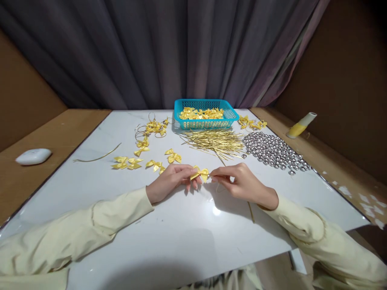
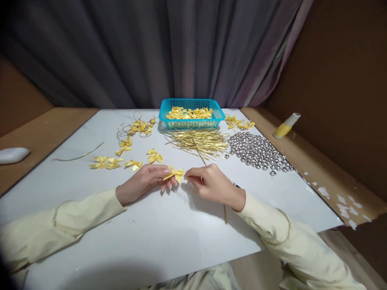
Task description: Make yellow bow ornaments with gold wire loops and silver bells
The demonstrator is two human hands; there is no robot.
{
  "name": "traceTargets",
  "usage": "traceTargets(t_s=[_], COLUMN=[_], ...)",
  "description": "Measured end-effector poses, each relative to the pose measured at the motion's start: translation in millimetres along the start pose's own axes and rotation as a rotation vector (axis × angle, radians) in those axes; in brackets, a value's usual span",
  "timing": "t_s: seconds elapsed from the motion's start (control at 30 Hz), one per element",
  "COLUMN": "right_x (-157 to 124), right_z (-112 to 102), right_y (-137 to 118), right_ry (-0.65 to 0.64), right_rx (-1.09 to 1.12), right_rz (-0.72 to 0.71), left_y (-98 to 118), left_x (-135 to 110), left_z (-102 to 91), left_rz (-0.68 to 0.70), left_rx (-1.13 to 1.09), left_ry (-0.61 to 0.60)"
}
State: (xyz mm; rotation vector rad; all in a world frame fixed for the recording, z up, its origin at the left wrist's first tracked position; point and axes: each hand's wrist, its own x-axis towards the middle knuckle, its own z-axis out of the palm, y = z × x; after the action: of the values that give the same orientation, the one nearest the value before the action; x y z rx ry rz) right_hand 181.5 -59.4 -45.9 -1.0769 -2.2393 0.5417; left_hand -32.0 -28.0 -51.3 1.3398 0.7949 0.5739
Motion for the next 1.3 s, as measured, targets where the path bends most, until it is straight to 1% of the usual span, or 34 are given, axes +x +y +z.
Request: traceTargets(t_s=[0.17,0.27,0.37,0.53,0.67,0.8,0.93,1.3], right_x=[-1,-2,-1,0,-2,-3,-2,-2], right_z=[-6,-13,-15,-10,-5,-3,-1,0], right_y=[-3,-5,-5,1,8,12,11,12], right_ry=[-0.007,0.038,0.078,0.036,0.013,-0.015,-0.032,-0.067], right_rx=[-0.008,-0.030,-0.060,-0.107,-0.194,-0.277,-0.341,-0.278], right_rz=[-0.035,-0.072,-0.106,-0.133,-0.181,-0.244,-0.247,-0.269], left_y=[-3,-5,-4,2,6,5,2,-3], left_x=[2,2,1,-1,-1,-1,-1,0], left_z=[-0.3,-1.3,-1.3,2.3,5.4,5.8,5.1,5.0], left_rz=[0.008,0.005,0.001,-0.023,-0.024,-0.016,-0.024,0.003], left_rx=[0.036,0.038,0.097,0.147,0.195,0.231,0.231,0.242], left_ry=[0.035,0.042,0.029,0.017,0.011,-0.014,-0.041,-0.086])
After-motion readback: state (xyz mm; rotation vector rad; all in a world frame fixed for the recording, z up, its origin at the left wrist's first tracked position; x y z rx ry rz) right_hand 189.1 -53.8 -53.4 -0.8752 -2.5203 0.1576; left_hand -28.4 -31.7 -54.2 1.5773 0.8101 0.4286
